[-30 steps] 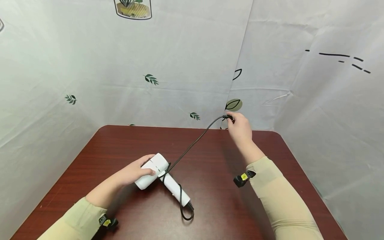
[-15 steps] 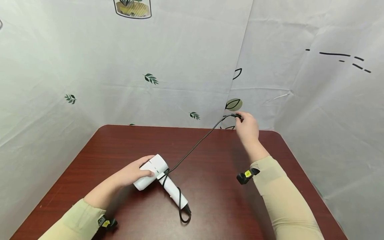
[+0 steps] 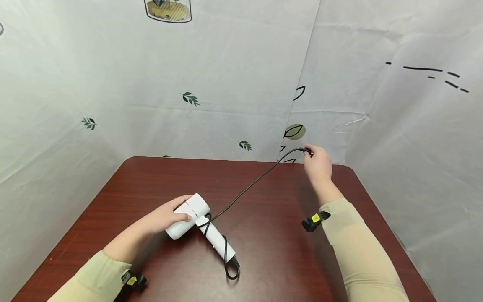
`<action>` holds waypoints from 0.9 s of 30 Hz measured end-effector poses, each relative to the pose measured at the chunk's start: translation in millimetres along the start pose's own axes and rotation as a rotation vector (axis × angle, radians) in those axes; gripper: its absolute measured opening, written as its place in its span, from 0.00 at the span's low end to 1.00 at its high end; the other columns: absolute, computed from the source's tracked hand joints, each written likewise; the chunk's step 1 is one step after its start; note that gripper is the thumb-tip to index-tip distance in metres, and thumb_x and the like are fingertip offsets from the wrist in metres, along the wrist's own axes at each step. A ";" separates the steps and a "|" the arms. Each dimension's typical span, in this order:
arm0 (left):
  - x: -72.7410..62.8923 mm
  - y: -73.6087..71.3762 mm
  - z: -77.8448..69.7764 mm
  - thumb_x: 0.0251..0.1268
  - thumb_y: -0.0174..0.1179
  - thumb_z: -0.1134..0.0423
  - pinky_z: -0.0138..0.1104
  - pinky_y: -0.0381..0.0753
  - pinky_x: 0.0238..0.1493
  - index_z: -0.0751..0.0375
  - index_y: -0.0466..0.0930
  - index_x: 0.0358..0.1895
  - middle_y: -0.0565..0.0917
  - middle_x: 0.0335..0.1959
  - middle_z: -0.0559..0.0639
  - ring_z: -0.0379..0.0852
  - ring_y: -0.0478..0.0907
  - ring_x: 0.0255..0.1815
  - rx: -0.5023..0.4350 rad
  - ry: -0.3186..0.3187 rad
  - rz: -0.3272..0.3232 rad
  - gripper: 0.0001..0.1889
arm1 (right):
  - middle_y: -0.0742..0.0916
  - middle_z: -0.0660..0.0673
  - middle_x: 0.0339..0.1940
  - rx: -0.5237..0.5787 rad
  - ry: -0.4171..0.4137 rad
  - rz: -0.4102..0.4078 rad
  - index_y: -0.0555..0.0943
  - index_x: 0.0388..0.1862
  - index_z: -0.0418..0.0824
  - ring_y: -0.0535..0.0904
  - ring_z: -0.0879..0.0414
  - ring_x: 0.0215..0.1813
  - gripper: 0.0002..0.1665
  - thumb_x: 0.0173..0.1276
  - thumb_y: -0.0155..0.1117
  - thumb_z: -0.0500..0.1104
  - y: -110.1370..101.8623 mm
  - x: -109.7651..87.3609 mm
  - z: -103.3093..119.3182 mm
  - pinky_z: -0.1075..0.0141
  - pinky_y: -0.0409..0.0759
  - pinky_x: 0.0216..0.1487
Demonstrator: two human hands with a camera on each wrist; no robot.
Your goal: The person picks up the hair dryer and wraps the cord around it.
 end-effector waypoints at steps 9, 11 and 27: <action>-3.6 0.3 -4.2 0.57 0.65 0.59 0.39 0.79 0.35 0.56 0.65 0.73 0.79 0.47 0.56 0.47 0.79 0.34 0.011 0.024 0.022 0.38 | 0.83 0.33 0.58 -0.030 0.030 0.018 0.80 0.62 0.37 0.79 0.38 0.55 0.20 0.75 0.53 0.40 4.3 -1.8 -18.8 0.45 0.76 0.51; -3.9 0.0 -4.8 0.57 0.65 0.59 0.39 0.79 0.35 0.56 0.64 0.73 0.79 0.48 0.56 0.47 0.79 0.34 0.010 0.030 0.025 0.37 | 0.82 0.33 0.58 -0.032 0.043 0.026 0.79 0.63 0.38 0.79 0.38 0.56 0.20 0.76 0.53 0.40 5.4 -2.3 -23.0 0.45 0.76 0.51; -3.2 7.0 -6.0 0.60 0.62 0.62 0.41 0.79 0.37 0.60 0.64 0.73 0.79 0.46 0.56 0.49 0.79 0.37 -0.096 0.065 0.121 0.35 | 0.82 0.31 0.59 -0.065 0.079 0.066 0.79 0.63 0.36 0.78 0.36 0.57 0.21 0.76 0.52 0.40 16.0 -2.8 -43.4 0.43 0.76 0.53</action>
Point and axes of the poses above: each hand's wrist, its own x-axis towards the middle knuckle, its own y-axis out of the palm, z = x × y, the point moved 9 cm from there along x, towards the middle knuckle
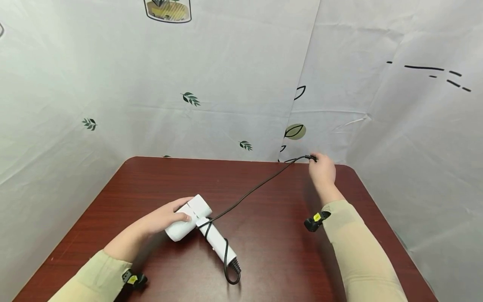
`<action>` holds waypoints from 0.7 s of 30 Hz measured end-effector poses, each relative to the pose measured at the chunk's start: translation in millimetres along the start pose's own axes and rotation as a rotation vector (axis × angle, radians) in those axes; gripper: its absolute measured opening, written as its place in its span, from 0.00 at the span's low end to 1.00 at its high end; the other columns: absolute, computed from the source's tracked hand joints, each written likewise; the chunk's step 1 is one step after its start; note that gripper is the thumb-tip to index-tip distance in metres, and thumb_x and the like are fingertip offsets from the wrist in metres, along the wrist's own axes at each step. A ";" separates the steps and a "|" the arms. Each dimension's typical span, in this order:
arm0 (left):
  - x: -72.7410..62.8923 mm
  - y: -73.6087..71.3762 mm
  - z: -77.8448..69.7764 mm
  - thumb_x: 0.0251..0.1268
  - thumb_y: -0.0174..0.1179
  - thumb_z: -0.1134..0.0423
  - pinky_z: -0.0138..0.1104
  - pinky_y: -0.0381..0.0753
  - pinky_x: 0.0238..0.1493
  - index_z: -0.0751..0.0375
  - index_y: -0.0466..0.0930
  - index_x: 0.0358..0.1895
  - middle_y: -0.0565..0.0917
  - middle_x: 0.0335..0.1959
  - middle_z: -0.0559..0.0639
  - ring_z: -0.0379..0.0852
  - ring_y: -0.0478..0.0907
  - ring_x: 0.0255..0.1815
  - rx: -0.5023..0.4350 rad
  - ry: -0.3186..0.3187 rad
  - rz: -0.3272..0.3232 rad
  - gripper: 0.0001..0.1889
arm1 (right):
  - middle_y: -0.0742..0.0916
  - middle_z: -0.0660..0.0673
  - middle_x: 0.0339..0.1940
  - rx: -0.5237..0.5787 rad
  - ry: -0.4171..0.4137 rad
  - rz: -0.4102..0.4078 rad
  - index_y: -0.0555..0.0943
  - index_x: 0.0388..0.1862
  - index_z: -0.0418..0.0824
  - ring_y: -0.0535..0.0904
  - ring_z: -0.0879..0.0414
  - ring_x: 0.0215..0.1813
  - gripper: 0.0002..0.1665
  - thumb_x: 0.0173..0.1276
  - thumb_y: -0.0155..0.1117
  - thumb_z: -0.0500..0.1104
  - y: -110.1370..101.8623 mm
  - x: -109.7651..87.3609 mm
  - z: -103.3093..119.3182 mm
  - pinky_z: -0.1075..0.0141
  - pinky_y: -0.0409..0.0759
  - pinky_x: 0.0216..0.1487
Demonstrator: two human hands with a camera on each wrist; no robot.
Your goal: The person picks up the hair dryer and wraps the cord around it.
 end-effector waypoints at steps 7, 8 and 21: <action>1.3 -0.8 6.7 0.64 0.59 0.63 0.40 0.81 0.36 0.60 0.60 0.74 0.79 0.44 0.58 0.49 0.79 0.37 -0.133 -0.039 -0.005 0.35 | 0.80 0.30 0.61 -0.061 0.007 0.076 0.77 0.64 0.36 0.76 0.34 0.58 0.22 0.76 0.50 0.41 16.5 -6.0 -14.9 0.41 0.76 0.52; 1.8 -0.9 7.6 0.64 0.59 0.63 0.40 0.81 0.36 0.60 0.59 0.74 0.79 0.45 0.58 0.49 0.80 0.37 -0.144 -0.042 -0.007 0.35 | 0.80 0.30 0.60 -0.075 0.003 0.087 0.77 0.64 0.36 0.77 0.34 0.58 0.22 0.76 0.50 0.41 18.7 -7.5 -16.9 0.41 0.76 0.51; 3.7 -10.0 12.4 0.67 0.54 0.61 0.40 0.81 0.36 0.59 0.55 0.75 0.77 0.49 0.60 0.49 0.79 0.37 -0.233 -0.095 -0.140 0.34 | 0.83 0.30 0.52 -0.256 -0.182 0.134 0.81 0.55 0.32 0.79 0.35 0.53 0.18 0.72 0.50 0.33 31.0 -29.7 -26.0 0.42 0.77 0.48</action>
Point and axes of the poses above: each hand's wrist, its own x-axis towards the middle knuckle, its own y-axis out of the palm, z = x × y, the point moved 9 cm from there along x, towards the middle knuckle
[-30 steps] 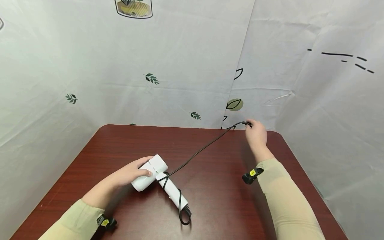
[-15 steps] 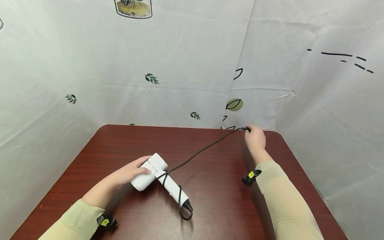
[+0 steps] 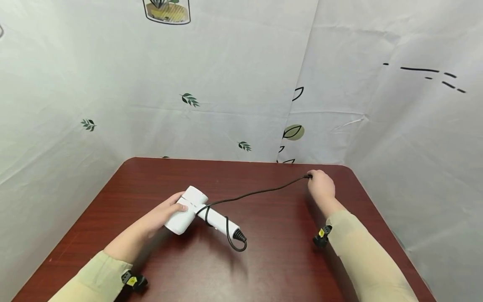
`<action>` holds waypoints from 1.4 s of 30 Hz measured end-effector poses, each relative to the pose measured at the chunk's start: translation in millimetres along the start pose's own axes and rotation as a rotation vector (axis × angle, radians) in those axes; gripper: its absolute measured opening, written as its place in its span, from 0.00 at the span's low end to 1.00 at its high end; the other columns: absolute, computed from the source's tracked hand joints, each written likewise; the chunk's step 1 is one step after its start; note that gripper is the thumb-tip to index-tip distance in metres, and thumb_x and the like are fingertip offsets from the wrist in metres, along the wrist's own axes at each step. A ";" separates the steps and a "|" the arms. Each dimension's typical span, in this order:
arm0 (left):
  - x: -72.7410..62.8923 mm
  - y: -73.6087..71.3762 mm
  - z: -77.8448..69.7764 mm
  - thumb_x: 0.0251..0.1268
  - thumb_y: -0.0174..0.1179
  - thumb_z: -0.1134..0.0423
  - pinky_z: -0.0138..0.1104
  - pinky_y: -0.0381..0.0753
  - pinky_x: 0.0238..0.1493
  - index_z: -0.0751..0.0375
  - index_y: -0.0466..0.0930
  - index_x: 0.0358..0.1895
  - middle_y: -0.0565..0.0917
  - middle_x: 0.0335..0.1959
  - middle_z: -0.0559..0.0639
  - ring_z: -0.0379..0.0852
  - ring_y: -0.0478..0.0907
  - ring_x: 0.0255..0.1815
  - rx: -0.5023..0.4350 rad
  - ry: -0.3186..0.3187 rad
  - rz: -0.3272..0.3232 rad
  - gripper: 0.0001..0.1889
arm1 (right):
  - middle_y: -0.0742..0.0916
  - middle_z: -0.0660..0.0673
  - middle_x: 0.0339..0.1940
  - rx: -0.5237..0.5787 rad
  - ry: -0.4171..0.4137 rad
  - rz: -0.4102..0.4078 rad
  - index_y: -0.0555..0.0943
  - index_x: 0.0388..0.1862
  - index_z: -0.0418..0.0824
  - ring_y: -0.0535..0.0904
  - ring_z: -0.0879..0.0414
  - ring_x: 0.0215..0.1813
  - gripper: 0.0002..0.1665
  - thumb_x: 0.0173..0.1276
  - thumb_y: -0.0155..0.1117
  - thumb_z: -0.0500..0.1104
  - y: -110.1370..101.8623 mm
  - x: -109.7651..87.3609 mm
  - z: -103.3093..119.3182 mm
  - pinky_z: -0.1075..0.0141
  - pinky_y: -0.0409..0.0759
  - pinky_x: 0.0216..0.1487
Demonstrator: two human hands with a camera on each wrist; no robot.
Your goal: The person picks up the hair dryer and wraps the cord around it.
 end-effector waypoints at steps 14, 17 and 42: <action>1.6 -4.8 -0.3 0.70 0.50 0.58 0.39 0.80 0.36 0.59 0.54 0.74 0.78 0.42 0.54 0.46 0.78 0.38 -0.188 -0.029 -0.097 0.31 | 0.83 0.37 0.47 -0.115 -0.318 0.057 0.87 0.46 0.35 0.82 0.41 0.48 0.17 0.63 0.55 0.27 10.3 -22.6 27.5 0.47 0.80 0.45; 3.0 -7.6 -0.9 0.71 0.49 0.58 0.38 0.80 0.36 0.59 0.55 0.73 0.78 0.43 0.53 0.45 0.78 0.38 -0.212 -0.022 -0.115 0.30 | 0.82 0.39 0.45 -0.123 -0.398 0.079 0.88 0.43 0.37 0.82 0.43 0.46 0.17 0.62 0.57 0.26 12.9 -28.5 36.1 0.49 0.80 0.45; 19.1 -28.9 -3.1 0.74 0.49 0.52 0.36 0.81 0.41 0.55 0.47 0.77 0.72 0.54 0.57 0.42 0.78 0.42 -0.360 -0.068 -0.316 0.34 | 0.83 0.42 0.47 -0.199 -0.912 0.097 0.89 0.39 0.43 0.82 0.50 0.48 0.16 0.53 0.73 0.28 13.8 -102.8 125.0 0.58 0.82 0.47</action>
Point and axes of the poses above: each hand's wrist, its own x-axis towards the middle knuckle, its own y-axis out of the palm, z = x × y, the point moved 9 cm from there along x, towards the middle knuckle
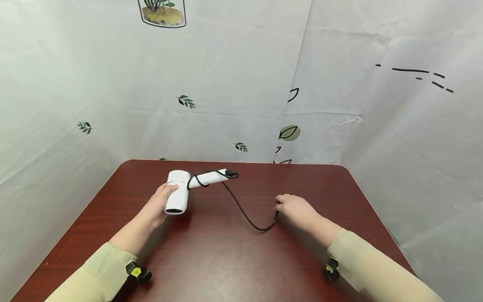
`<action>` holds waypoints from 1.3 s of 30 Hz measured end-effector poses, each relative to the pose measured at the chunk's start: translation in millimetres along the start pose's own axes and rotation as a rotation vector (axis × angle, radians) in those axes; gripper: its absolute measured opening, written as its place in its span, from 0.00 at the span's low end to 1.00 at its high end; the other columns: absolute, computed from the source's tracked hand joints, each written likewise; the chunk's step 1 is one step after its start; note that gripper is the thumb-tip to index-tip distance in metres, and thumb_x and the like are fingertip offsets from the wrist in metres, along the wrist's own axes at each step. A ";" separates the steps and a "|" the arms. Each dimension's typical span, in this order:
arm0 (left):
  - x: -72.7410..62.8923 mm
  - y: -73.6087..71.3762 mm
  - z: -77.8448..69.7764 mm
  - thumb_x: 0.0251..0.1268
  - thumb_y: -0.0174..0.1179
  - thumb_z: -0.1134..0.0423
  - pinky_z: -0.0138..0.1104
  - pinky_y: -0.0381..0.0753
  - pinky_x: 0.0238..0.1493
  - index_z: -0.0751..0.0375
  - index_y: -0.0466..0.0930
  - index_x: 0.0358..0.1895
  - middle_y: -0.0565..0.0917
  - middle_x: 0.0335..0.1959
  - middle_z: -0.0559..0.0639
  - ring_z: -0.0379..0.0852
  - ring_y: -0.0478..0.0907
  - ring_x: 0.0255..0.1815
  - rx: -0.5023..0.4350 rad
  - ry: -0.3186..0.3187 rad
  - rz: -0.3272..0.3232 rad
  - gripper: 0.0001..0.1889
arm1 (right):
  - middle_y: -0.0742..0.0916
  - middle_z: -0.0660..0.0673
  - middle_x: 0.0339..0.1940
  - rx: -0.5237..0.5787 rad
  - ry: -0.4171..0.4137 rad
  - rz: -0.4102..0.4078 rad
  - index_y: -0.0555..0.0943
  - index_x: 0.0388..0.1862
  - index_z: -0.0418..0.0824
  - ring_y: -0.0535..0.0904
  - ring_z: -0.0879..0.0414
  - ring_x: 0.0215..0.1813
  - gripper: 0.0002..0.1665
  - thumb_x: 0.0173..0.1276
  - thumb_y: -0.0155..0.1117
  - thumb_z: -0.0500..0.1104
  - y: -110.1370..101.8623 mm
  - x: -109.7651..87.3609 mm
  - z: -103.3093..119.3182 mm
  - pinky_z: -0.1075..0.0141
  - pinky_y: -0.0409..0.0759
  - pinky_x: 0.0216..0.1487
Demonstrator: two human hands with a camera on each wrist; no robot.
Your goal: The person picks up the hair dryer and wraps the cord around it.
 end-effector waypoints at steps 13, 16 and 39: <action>4.7 -3.7 3.8 0.71 0.59 0.55 0.36 0.82 0.40 0.55 0.40 0.78 0.68 0.60 0.62 0.42 0.79 0.41 0.016 0.022 -0.030 0.42 | 0.84 0.45 0.47 0.003 -0.246 -0.123 0.87 0.41 0.43 0.81 0.54 0.48 0.18 0.50 0.75 0.31 -26.1 15.4 63.6 0.63 0.80 0.48; 4.8 -4.5 4.6 0.70 0.61 0.57 0.35 0.82 0.39 0.56 0.38 0.78 0.65 0.62 0.62 0.42 0.79 0.41 0.038 0.027 -0.038 0.45 | 0.85 0.47 0.47 0.008 -0.288 -0.160 0.87 0.43 0.43 0.81 0.54 0.49 0.18 0.52 0.74 0.31 -34.3 19.2 74.8 0.63 0.80 0.50; -3.0 -1.5 14.6 0.68 0.63 0.57 0.36 0.81 0.42 0.59 0.41 0.77 0.65 0.64 0.67 0.53 0.76 0.50 0.161 0.029 0.012 0.45 | 0.86 0.44 0.49 0.233 -0.190 -0.484 0.86 0.47 0.40 0.83 0.52 0.49 0.19 0.78 0.45 0.39 -91.4 63.8 74.4 0.61 0.80 0.51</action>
Point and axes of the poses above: each hand's wrist, its own x-axis towards the middle knuckle, its own y-axis out of the palm, z = x × y, the point moved 9 cm from there along x, towards the middle knuckle
